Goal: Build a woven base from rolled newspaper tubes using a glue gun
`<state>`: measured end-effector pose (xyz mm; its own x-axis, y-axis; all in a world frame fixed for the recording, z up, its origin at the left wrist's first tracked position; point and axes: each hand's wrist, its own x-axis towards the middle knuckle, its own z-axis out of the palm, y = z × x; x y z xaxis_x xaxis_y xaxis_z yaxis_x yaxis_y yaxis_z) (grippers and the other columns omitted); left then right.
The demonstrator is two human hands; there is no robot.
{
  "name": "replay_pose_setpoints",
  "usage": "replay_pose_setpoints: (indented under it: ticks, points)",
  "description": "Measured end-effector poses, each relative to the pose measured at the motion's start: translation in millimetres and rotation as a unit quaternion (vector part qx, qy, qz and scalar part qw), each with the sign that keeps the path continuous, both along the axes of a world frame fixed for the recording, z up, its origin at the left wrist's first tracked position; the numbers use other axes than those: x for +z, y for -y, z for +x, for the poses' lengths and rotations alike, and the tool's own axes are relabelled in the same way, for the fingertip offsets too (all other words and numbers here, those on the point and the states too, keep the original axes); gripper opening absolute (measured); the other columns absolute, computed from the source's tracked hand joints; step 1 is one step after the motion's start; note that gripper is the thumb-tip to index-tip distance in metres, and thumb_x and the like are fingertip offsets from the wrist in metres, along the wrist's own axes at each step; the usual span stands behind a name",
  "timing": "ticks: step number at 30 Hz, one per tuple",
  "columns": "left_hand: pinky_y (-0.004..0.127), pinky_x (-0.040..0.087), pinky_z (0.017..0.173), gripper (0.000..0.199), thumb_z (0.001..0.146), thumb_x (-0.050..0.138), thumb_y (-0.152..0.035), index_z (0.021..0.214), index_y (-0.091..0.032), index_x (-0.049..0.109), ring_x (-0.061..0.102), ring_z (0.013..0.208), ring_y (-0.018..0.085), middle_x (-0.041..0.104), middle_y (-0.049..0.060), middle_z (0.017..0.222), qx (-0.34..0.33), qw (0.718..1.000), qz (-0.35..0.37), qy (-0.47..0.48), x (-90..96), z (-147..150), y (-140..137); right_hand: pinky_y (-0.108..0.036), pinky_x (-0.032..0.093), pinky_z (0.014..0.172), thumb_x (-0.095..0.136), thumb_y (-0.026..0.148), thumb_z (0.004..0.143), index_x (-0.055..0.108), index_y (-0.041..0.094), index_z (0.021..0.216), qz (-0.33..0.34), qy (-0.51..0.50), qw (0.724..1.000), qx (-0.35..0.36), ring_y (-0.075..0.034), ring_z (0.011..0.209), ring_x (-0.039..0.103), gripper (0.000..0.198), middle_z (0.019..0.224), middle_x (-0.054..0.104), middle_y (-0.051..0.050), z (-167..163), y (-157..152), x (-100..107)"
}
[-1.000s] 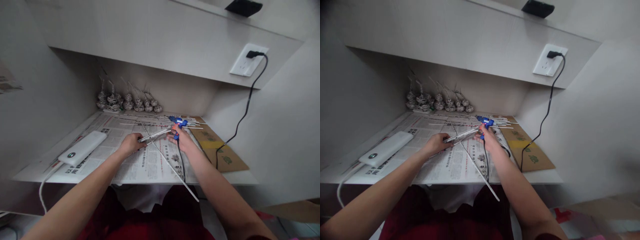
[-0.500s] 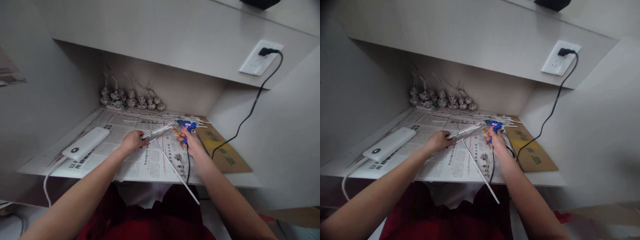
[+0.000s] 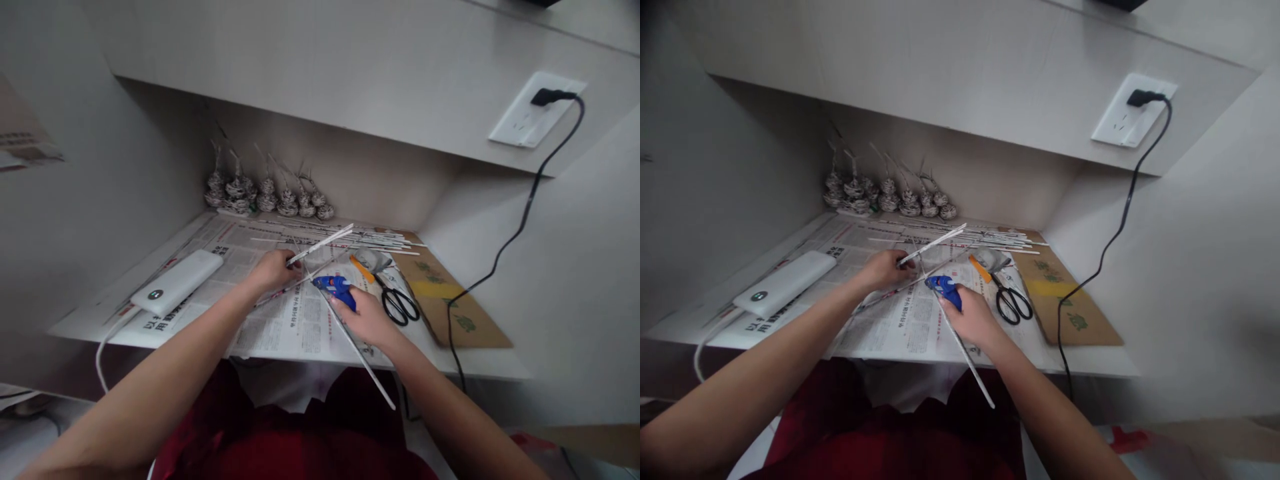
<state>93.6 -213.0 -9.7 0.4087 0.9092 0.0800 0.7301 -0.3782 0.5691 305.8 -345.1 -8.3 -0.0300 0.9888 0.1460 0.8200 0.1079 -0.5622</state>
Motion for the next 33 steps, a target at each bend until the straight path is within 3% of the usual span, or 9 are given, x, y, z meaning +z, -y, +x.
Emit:
replay_pose_setpoints:
  ticks: [5,12,22,33]
  points:
    - [0.024,0.042,0.067,0.044,0.060,0.071,-0.035,0.102,-0.020,0.070,0.062,0.080,0.021,0.070,0.004,0.091,-0.089,0.995,0.020,-0.040,0.4,11.8,-10.8,-0.028,0.041,0.064,0.049,0.044,0.086,0.060,0.020,0.093,-0.001,0.030,1.000,0.007,-0.020,0.074,0.059,0.027,0.084,0.066,-0.007,2.0,3.0,-3.3]
    - [0.022,0.041,0.065,0.038,0.061,0.070,-0.033,0.097,-0.022,0.071,0.062,0.077,0.019,0.071,0.001,0.085,-0.091,0.994,-0.028,-0.049,-5.2,15.5,-20.1,-0.028,0.042,0.067,0.044,0.050,0.089,0.058,0.022,0.094,0.014,-0.020,1.000,-0.011,-0.020,0.078,0.061,0.032,0.083,0.065,-0.005,2.8,-7.8,-6.2]
    - [0.023,0.043,0.066,0.038,0.054,0.074,-0.031,0.090,-0.021,0.073,0.061,0.077,0.018,0.069,-0.002,0.076,-0.092,0.994,-0.064,-0.016,-2.8,14.7,-23.6,-0.032,0.041,0.076,0.043,0.044,0.089,0.057,0.018,0.102,0.001,0.099,0.995,-0.007,-0.025,0.090,0.060,0.032,0.097,0.065,-0.011,-6.5,-29.9,0.2]
    - [0.023,0.044,0.067,0.041,0.054,0.075,-0.029,0.094,-0.023,0.074,0.064,0.077,0.019,0.072,-0.001,0.083,-0.068,0.995,-0.070,-0.010,-8.6,15.4,-26.1,-0.031,0.041,0.076,0.043,0.045,0.090,0.058,0.019,0.103,0.010,0.059,0.998,-0.012,-0.023,0.091,0.059,0.032,0.097,0.065,-0.010,-2.9,-27.4,-1.4]
